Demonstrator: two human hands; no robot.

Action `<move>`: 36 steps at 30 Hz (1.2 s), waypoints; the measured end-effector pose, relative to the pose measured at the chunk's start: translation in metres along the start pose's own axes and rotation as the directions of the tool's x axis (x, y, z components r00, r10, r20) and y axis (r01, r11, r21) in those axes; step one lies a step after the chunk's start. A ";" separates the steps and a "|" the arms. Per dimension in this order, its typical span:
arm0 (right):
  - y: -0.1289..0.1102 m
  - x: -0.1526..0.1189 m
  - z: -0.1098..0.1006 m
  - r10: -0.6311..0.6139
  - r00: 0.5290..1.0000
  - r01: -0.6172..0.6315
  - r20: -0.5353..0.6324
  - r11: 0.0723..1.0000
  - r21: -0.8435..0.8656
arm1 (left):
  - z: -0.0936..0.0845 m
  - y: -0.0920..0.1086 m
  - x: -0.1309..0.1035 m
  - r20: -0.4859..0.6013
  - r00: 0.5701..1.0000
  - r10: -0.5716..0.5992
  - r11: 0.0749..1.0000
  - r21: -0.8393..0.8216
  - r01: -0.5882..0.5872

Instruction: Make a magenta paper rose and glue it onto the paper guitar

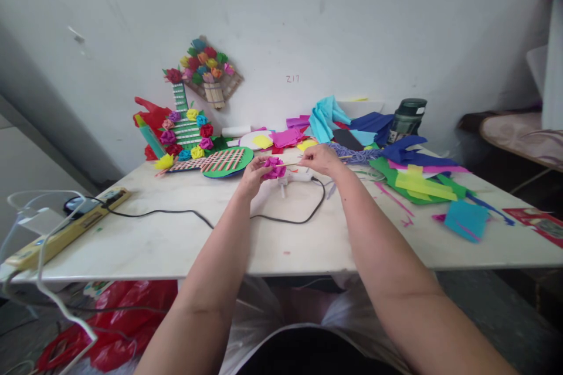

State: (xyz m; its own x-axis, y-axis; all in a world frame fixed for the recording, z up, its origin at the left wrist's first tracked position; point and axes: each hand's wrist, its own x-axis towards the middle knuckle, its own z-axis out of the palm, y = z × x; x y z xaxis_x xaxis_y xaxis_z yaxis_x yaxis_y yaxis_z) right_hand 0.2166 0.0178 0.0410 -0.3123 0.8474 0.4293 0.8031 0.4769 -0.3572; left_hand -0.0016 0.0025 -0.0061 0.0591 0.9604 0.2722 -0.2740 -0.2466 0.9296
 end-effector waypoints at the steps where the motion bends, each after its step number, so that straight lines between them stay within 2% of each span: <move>1: 0.000 0.000 0.000 -0.002 1.000 0.002 -0.001 1.000 -0.003 | 0.000 0.000 0.000 -0.002 1.000 -0.008 1.000 -0.009 0.008; 9: -0.001 0.001 0.003 -0.024 1.000 0.024 -0.014 0.999 -0.025 | 0.003 0.002 -0.001 -0.035 0.999 0.014 0.999 0.043 -0.013; 18: -0.005 -0.001 0.001 0.068 0.998 -0.068 0.002 0.998 -0.019 | 0.001 0.000 0.001 -0.066 0.996 0.059 0.996 0.071 -0.055; 36: -0.008 0.003 0.010 0.081 0.997 -0.081 -0.011 0.993 -0.090 | 0.002 -0.001 0.001 -0.075 0.995 0.069 0.995 0.083 -0.062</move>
State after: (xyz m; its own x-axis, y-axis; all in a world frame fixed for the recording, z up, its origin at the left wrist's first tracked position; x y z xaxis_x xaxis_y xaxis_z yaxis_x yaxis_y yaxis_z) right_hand 0.2038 0.0188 0.0366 -0.2412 0.8806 0.4079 0.8684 0.3835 -0.3143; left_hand 0.0004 0.0039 -0.0061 -0.0325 0.9482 0.3159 -0.1965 -0.3160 0.9282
